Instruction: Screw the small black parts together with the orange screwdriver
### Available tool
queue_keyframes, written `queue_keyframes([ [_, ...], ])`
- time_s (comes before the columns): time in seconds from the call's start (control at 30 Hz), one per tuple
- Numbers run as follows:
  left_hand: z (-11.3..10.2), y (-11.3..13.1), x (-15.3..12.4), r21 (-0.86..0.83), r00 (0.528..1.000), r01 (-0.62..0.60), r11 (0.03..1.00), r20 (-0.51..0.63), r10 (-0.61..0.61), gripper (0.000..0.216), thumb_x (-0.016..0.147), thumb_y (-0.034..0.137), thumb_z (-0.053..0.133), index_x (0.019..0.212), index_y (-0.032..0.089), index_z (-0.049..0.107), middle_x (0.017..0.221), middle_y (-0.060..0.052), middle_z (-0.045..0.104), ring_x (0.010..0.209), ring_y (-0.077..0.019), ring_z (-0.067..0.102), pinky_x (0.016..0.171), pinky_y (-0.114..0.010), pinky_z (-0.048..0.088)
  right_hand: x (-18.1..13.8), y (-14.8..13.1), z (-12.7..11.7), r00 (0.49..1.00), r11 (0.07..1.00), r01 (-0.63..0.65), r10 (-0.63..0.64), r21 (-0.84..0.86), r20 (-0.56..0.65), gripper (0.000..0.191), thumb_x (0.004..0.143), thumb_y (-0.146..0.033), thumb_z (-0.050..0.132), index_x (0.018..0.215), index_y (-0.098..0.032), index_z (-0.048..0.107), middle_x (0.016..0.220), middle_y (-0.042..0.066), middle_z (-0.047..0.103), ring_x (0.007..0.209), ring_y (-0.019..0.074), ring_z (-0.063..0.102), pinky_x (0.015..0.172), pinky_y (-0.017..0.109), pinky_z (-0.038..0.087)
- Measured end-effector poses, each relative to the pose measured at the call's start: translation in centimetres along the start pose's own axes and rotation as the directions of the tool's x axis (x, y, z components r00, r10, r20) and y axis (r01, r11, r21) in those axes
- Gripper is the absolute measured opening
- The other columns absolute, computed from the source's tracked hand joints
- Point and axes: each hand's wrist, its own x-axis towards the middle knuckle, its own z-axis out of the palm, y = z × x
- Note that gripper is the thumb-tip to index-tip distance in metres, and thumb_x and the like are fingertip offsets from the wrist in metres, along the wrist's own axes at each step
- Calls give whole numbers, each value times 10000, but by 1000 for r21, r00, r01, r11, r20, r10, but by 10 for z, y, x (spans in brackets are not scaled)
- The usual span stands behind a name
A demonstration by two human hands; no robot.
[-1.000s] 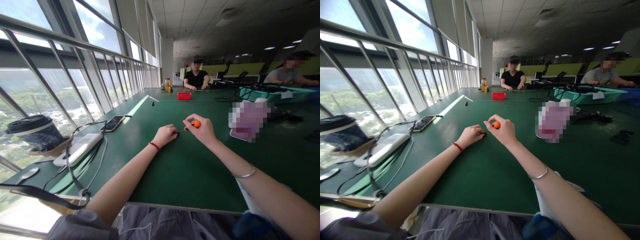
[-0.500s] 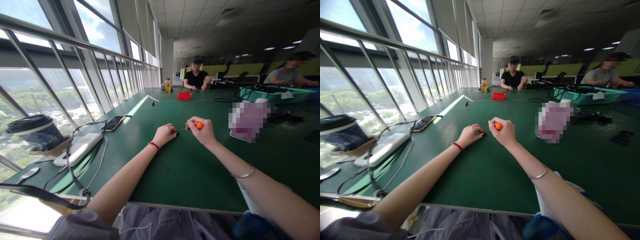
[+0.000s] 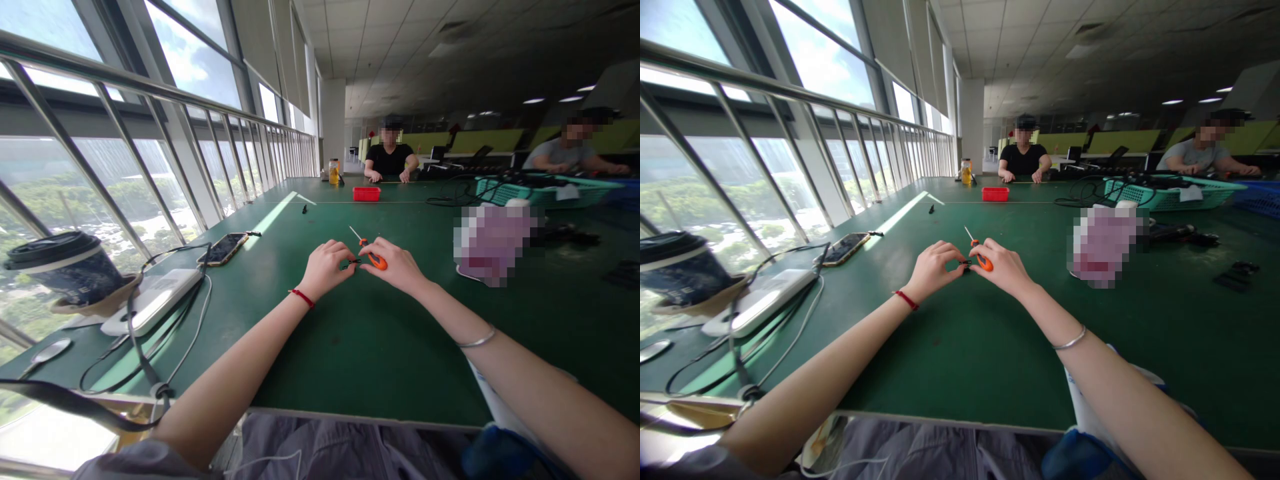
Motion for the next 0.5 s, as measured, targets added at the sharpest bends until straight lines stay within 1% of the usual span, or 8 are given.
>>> queue_keyframes([
  [0.1,-2,6,1,2,1000,-13,1000,3,13,136,808,286,549,822,197,651,887,-24,655,854,-167,547,753,-289,421,0,-3,1,999,999,38,-38,-17,2,194,814,-356,568,969,-253,623,933,25,577,743,150,580,575,245,423],
  [0.23,-4,10,1,5,1000,2,1000,24,-3,114,792,269,556,827,199,640,898,-24,648,856,-166,544,755,-288,414,0,-3,1,998,998,62,-62,-9,6,168,828,-324,546,953,-256,635,910,22,580,726,143,577,573,242,422],
  [0.5,-4,7,0,2,999,-22,1000,24,22,146,806,314,562,850,206,650,946,-25,632,876,-166,543,760,-286,415,0,2,1,998,998,58,-57,-24,35,164,833,-331,546,949,-253,632,913,17,580,728,139,576,572,234,411],
])
